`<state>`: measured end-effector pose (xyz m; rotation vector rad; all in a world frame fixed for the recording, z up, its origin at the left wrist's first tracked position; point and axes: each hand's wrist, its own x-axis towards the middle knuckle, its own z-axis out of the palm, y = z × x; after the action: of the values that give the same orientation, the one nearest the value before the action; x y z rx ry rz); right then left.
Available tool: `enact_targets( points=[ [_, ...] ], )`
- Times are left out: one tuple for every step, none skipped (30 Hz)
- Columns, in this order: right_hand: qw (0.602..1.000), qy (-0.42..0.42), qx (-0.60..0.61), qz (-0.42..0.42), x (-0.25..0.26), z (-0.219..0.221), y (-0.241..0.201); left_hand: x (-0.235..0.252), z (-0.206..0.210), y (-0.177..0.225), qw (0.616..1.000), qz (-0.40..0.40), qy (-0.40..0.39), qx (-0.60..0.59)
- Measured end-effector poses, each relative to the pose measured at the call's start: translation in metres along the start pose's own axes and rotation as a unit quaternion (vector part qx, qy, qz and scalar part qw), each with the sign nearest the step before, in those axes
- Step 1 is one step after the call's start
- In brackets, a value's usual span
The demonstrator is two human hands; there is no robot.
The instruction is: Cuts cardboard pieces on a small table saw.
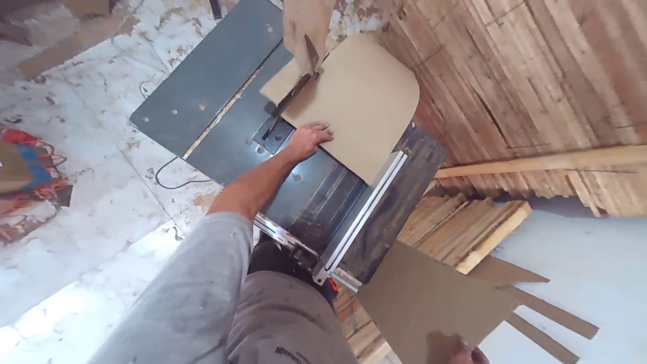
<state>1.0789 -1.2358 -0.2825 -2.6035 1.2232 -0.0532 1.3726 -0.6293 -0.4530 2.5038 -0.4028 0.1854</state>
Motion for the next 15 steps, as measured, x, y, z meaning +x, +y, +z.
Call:
enact_targets(
  points=[
    [1.0, -0.001, 0.002, -0.003, 0.0, -0.001, 0.0, 0.002, 0.0, 0.002, 1.0, -0.004, 0.007, -0.001],
    [1.0, -0.001, 0.002, -0.007, 0.0, -0.001, 0.001, 0.003, -0.001, 0.005, 1.0, -0.007, 0.016, -0.001],
    [1.0, -0.003, 0.002, -0.008, -0.001, 0.0, 0.003, 0.003, -0.005, 0.009, 1.0, -0.007, 0.024, 0.001],
    [1.0, -0.003, 0.006, -0.011, -0.002, 0.001, 0.004, 0.003, -0.009, 0.013, 1.0, -0.005, 0.026, 0.004],
    [1.0, -0.003, 0.009, -0.014, -0.004, 0.002, 0.005, 0.001, -0.012, 0.015, 1.0, -0.004, 0.021, 0.008],
    [1.0, -0.006, 0.01, -0.016, -0.006, 0.002, 0.004, -0.003, -0.015, 0.018, 1.0, -0.004, 0.014, 0.008],
    [1.0, -0.008, 0.013, -0.021, -0.006, 0.003, 0.003, -0.006, -0.018, 0.02, 1.0, -0.003, 0.01, 0.007],
    [0.999, -0.008, 0.017, -0.028, -0.007, 0.004, 0.002, -0.01, -0.022, 0.022, 1.0, -0.002, 0.005, 0.005],
    [0.999, -0.009, 0.018, -0.035, -0.009, 0.005, 0.001, -0.016, -0.026, 0.024, 1.0, 0.001, 0.003, 0.004],
    [0.999, -0.014, 0.015, -0.04, -0.015, 0.006, 0.002, -0.023, -0.029, 0.027, 1.0, 0.003, 0.002, 0.002],
    [0.999, -0.015, 0.011, -0.042, -0.021, 0.006, 0.003, -0.031, -0.032, 0.031, 1.0, 0.004, 0.001, 0.002],
    [0.999, -0.014, 0.009, -0.042, -0.029, 0.005, 0.004, -0.04, -0.036, 0.037, 1.0, 0.003, -0.002, 0.003],
    [0.999, -0.014, 0.014, -0.041, -0.037, 0.006, 0.007, -0.05, -0.042, 0.044, 1.0, 0.004, -0.007, 0.006],
    [0.999, -0.013, 0.018, -0.042, -0.046, 0.006, 0.011, -0.061, -0.05, 0.052, 1.0, 0.009, -0.006, 0.011],
    [0.999, -0.012, 0.022, -0.046, -0.055, 0.007, 0.015, -0.073, -0.06, 0.061, 1.0, 0.016, -0.002, 0.019]
  ],
)
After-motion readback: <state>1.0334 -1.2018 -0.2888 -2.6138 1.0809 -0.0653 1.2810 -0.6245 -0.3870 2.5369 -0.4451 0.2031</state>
